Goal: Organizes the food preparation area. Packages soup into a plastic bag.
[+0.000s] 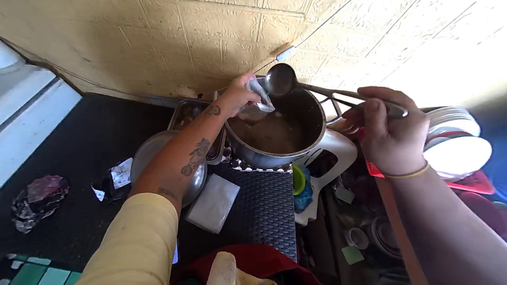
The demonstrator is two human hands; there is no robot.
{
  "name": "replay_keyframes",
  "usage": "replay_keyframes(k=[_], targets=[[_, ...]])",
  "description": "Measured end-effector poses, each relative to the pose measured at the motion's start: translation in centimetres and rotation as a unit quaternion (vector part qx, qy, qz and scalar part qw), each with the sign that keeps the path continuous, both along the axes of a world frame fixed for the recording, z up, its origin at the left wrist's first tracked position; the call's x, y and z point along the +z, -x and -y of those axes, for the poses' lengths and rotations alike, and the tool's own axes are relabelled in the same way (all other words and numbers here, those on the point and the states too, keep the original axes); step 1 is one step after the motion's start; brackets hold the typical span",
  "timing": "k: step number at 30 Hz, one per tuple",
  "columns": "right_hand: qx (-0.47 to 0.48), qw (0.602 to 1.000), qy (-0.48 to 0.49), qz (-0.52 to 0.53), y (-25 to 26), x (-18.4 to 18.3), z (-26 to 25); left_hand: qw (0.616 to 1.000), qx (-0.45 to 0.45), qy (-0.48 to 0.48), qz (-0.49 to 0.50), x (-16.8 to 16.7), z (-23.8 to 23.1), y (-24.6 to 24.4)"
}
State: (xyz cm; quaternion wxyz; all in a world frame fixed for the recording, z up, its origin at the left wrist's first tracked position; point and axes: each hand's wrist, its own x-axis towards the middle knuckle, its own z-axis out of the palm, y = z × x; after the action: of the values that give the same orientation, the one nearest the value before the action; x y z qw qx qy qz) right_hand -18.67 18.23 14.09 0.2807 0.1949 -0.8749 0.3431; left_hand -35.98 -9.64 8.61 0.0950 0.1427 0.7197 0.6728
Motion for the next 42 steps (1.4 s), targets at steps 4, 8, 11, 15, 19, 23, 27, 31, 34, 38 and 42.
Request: replay_keyframes(k=[4, 8, 11, 15, 19, 23, 27, 31, 34, 38, 42], targets=[[-0.037, 0.997, -0.028, 0.055, 3.4, -3.5, 0.0, 0.999, -0.013, -0.022, -0.019, 1.0, 1.2, 0.1], [-0.018, 0.988, -0.143, 0.064, 6.1, -7.9, 1.0, 0.999, 0.006, -0.020, -0.033, 3.2, 2.4, -0.5], [-0.017, 0.985, -0.152, 0.084, 7.2, -9.6, 2.8, 0.999, 0.026, -0.018, -0.032, 4.6, 3.4, -0.9], [-0.033, 0.980, -0.140, 0.137, 8.9, -11.0, 5.1, 0.999, 0.036, -0.015, -0.036, 6.3, 4.1, -1.7], [-0.057, 0.970, -0.030, 0.235, 10.4, -11.7, 6.5, 0.998, 0.041, -0.025, -0.048, 6.9, 4.5, -2.2], [-0.111, 0.918, 0.173, 0.339, 11.6, -10.9, 7.3, 0.997, 0.042, -0.033, -0.046, 7.3, 4.7, -2.4], [-0.140, 0.855, 0.340, 0.365, 12.2, -10.2, 6.8, 0.997, 0.039, -0.040, -0.044, 7.4, 5.0, -2.5], [-0.136, 0.818, 0.428, 0.360, 11.7, -9.8, 5.9, 0.997, 0.035, -0.042, -0.050, 7.4, 5.4, -2.4], [-0.137, 0.801, 0.465, 0.352, 10.7, -9.1, 5.6, 0.997, 0.037, -0.041, -0.049, 7.5, 5.5, -2.5], [-0.138, 0.784, 0.489, 0.357, 10.1, -8.4, 4.9, 0.997, 0.042, -0.038, -0.046, 7.6, 5.6, -2.5], [-0.130, 0.791, 0.489, 0.343, 10.0, -8.2, 4.3, 0.998, 0.044, -0.034, -0.044, 7.4, 5.8, -2.5]])
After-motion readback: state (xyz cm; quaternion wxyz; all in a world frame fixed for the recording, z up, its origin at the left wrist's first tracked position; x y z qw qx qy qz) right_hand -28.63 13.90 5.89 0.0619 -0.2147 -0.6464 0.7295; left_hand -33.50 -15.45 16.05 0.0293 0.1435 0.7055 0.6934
